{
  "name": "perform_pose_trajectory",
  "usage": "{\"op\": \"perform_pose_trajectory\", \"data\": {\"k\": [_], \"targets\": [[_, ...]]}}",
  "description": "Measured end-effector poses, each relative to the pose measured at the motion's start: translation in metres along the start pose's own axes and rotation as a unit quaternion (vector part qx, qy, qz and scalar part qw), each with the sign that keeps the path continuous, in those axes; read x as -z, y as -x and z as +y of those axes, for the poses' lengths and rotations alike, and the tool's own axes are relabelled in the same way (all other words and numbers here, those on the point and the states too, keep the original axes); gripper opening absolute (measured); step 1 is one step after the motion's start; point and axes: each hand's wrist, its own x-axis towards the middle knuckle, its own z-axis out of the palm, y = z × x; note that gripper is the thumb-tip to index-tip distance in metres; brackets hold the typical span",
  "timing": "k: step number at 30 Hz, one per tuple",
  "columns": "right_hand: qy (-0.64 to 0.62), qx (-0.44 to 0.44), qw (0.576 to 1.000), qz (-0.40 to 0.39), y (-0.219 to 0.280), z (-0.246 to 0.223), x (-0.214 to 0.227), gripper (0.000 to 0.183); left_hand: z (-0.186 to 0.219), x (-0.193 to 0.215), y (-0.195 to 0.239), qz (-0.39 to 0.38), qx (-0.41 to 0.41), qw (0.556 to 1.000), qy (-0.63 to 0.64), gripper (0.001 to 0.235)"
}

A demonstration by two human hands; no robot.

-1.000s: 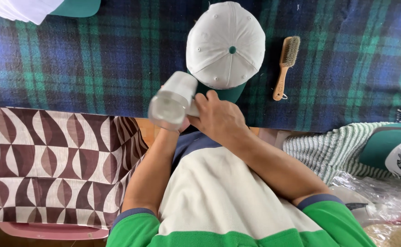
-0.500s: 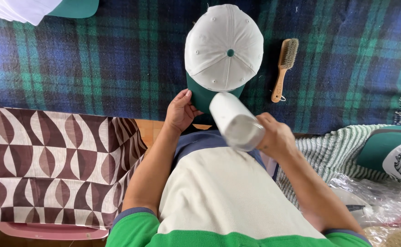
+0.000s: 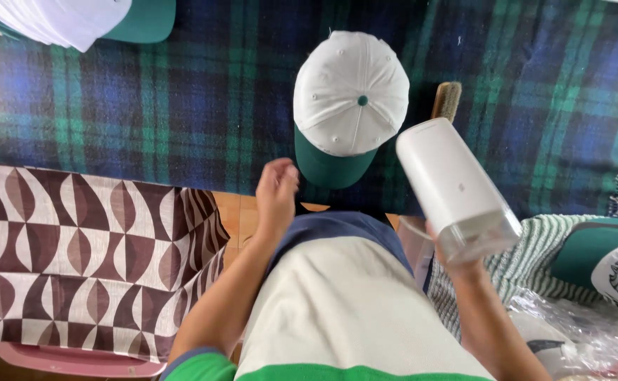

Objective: The person uses a hairdryer to dry a white and green baseball cap placed on a wooden stand. They direct the airflow over the cap's surface and use a wooden brush to assist the process. The person then removes the cap from the stand and places it on the table.

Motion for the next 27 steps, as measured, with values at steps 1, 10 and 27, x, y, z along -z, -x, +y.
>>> {"op": "perform_pose_trajectory", "data": {"k": [1,10,27], "targets": [[0.003,0.001,1.000,0.004,-0.016,-0.009,-0.012,0.068,0.016,-0.003,0.014,-0.002,-0.004,1.000,0.000,0.023],[-0.195,0.191,0.953,0.132,-0.134,-0.059,-0.066,0.109,0.045,0.024,0.041,-0.218,-0.141,0.966,0.005,0.049],[-0.027,-0.120,0.985,-0.120,-0.284,0.029,-0.032,0.038,0.142,-0.008,0.009,-0.196,-0.182,0.905,-0.330,0.050]]}}
